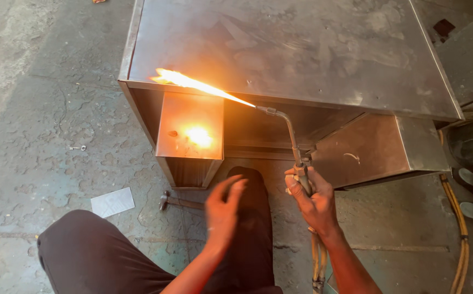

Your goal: The person sits on the floor and uses a welding torch to join metal pieces on a large metal structure. They hold a welding rod in one hand and the torch in the other, applying heat and filler to the seams. The person occasionally uses a hammer to tap the welded areas.

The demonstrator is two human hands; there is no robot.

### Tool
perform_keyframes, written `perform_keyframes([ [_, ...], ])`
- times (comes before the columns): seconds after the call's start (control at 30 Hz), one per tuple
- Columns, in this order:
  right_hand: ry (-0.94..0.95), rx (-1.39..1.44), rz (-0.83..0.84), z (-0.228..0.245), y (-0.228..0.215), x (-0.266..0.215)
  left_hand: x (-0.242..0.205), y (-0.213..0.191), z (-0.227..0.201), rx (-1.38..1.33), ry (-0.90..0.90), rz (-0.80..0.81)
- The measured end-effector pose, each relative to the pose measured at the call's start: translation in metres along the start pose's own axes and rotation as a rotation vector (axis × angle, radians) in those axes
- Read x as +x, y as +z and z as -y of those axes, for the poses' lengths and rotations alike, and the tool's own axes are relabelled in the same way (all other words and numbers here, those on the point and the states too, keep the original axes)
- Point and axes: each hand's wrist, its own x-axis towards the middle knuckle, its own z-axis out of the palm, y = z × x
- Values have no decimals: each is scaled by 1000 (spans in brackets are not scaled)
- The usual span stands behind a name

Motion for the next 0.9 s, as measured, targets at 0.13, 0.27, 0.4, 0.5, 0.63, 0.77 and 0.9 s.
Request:
perform_keyframes([
  [0.13,-29,34,-18,-2,-8,2,6,-48,43,322,20,-330],
  [0.27,119,72,-53,-2,-14,-1,37,-56,68,634,263,-428],
  [0.4,14,132,-88,-9,-13,-5,59,-35,85,641,387,-531],
  [0.5,-70,84,-76,-13,-16,-7,60,-32,100,672,359,-565],
  [0.63,-33,52,-48,-14,-15,-5,64,-38,106,739,408,-524],
  [0.77,-8,47,-38,-13,-7,-7,62,-38,107,736,425,-539],
  [0.9,-88,62,-41,-15,-3,-11,63,-35,105,839,452,-569],
])
